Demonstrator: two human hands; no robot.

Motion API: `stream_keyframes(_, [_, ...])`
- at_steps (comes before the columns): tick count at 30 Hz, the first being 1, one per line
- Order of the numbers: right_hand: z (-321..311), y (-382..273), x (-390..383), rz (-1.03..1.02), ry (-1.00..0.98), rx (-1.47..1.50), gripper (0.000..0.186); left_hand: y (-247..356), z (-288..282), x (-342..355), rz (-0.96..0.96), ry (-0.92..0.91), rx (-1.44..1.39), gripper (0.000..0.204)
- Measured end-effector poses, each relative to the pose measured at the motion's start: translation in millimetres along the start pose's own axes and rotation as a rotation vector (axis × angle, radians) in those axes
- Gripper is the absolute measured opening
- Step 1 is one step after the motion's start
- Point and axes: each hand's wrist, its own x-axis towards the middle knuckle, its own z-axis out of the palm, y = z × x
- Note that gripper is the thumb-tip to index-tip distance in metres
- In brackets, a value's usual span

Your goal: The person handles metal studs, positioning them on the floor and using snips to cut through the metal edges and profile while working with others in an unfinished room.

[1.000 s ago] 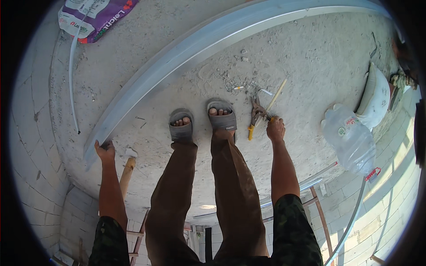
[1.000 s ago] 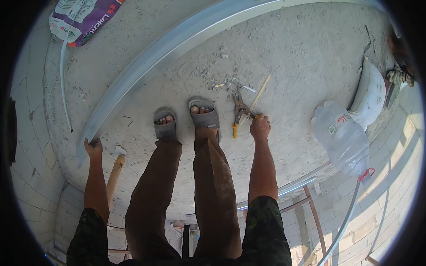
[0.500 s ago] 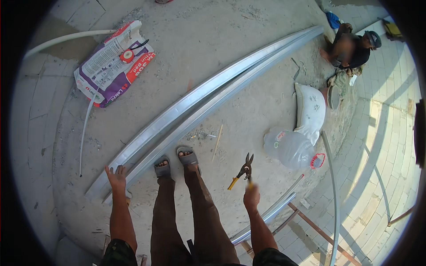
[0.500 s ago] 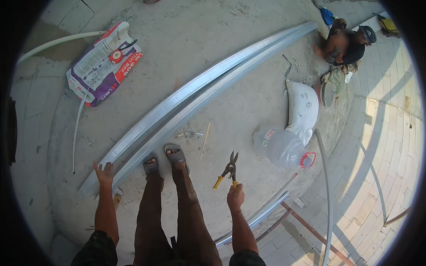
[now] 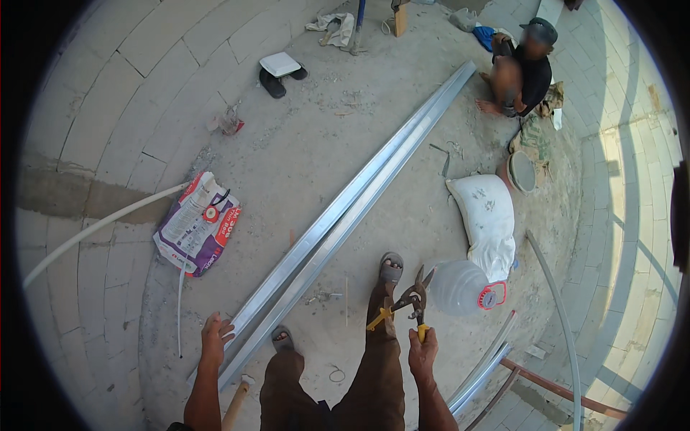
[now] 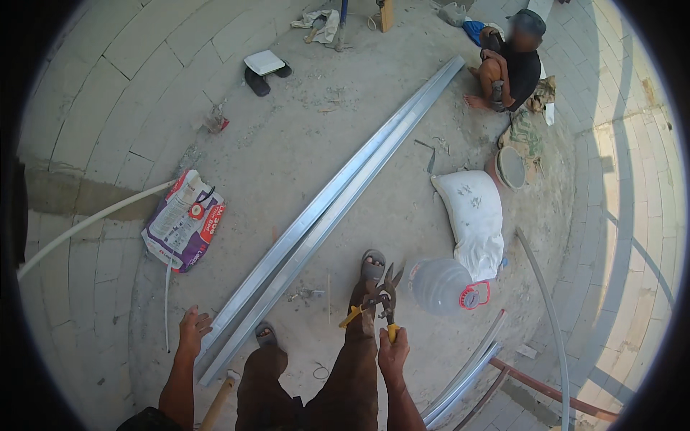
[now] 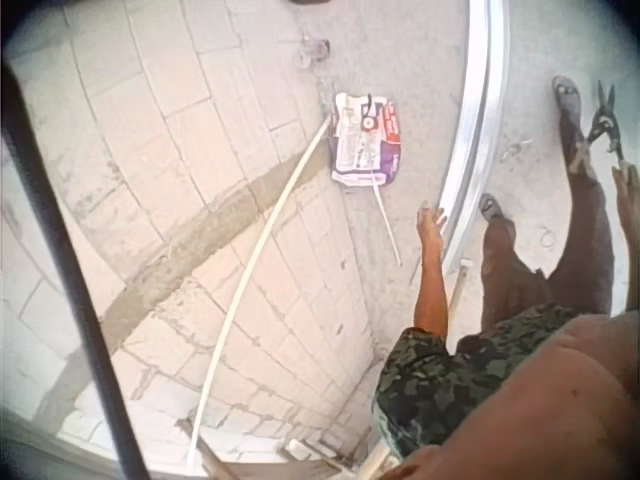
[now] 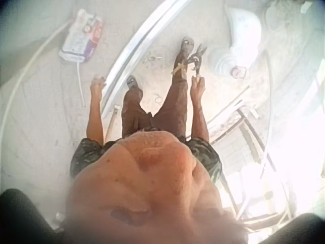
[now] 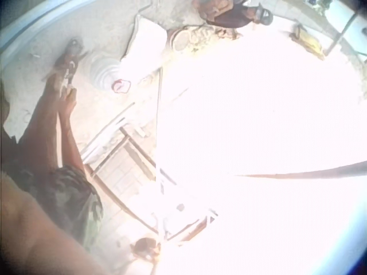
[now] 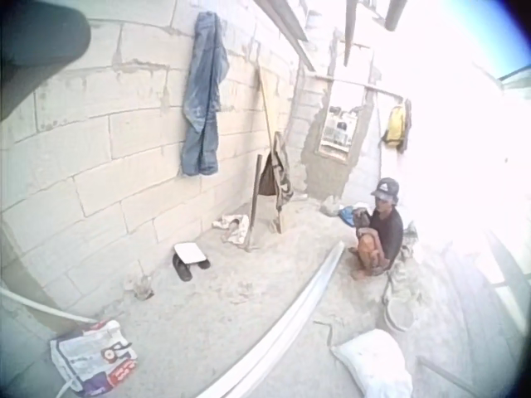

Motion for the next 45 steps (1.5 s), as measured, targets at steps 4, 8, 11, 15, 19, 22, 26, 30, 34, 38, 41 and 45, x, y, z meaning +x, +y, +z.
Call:
stream_keyframes(4, [25.9, -16.0, 92.7, 0.104, -0.176, 0.306, 0.025, 60.3, 126.5, -29.0, -0.008, -0.105, 0.182, 0.075])
stream_keyframes(8, [11.9, -51.6, 165.3, 0.146, -0.291, 0.319, 0.025, 128.4, 300.6, -31.2, 0.159, -0.375, 0.312, 0.066])
stream_keyframes(11, [-36.9, -90.3, 216.1, 0.139, -0.367, 0.211, 0.026, 167.5, 418.3, -33.0, 0.162, -0.601, 0.421, 0.061])
stream_keyframes(15, [-90.7, -126.2, 274.0, 0.197, -0.409, 0.205, 0.027, 195.3, 527.6, -32.6, 0.204, -0.572, 0.602, 0.049])
stream_keyframes(19, [-121.5, -144.8, 328.6, 0.248, -0.409, 0.394, 0.022, 245.2, 603.5, -37.8, 0.171, -0.546, 0.318, 0.038])
stream_keyframes(22, [-154.3, -178.6, 377.1, 0.411, -0.62, 0.667, 0.02, 286.6, 646.8, -29.1, 0.312, -0.664, 0.255, 0.038])
stream_keyframes(26, [-178.2, -207.8, 444.0, 0.502, -0.834, 0.817, 0.018, 327.6, 703.7, -13.8, 0.301, -0.796, 0.161, 0.039])
stream_keyframes(30, [-181.8, -231.8, 509.1, 0.552, -0.934, 0.817, 0.023, 375.8, 742.9, 26.9, 0.425, -0.826, 0.241, 0.045])
stream_keyframes(34, [-171.5, -258.8, 543.9, 0.583, -0.983, 0.835, 0.021, 418.9, 771.1, 45.8, 0.387, -0.655, 0.324, 0.055])
stream_keyframes(38, [-174.0, -273.1, 590.0, 0.351, -0.919, 0.783, 0.026, 439.8, 792.9, 69.6, 0.292, -0.86, 0.234, 0.063])
stream_keyframes(41, [-188.3, -281.3, 633.7, 0.22, -0.848, 0.582, 0.037, 460.4, 831.5, 69.5, 0.417, -0.843, 0.305, 0.073])
stream_keyframes(45, [-198.1, -282.3, 695.4, 0.275, -0.908, 0.426, 0.049, 468.2, 876.2, 87.1, 0.355, -0.842, 0.385, 0.095])
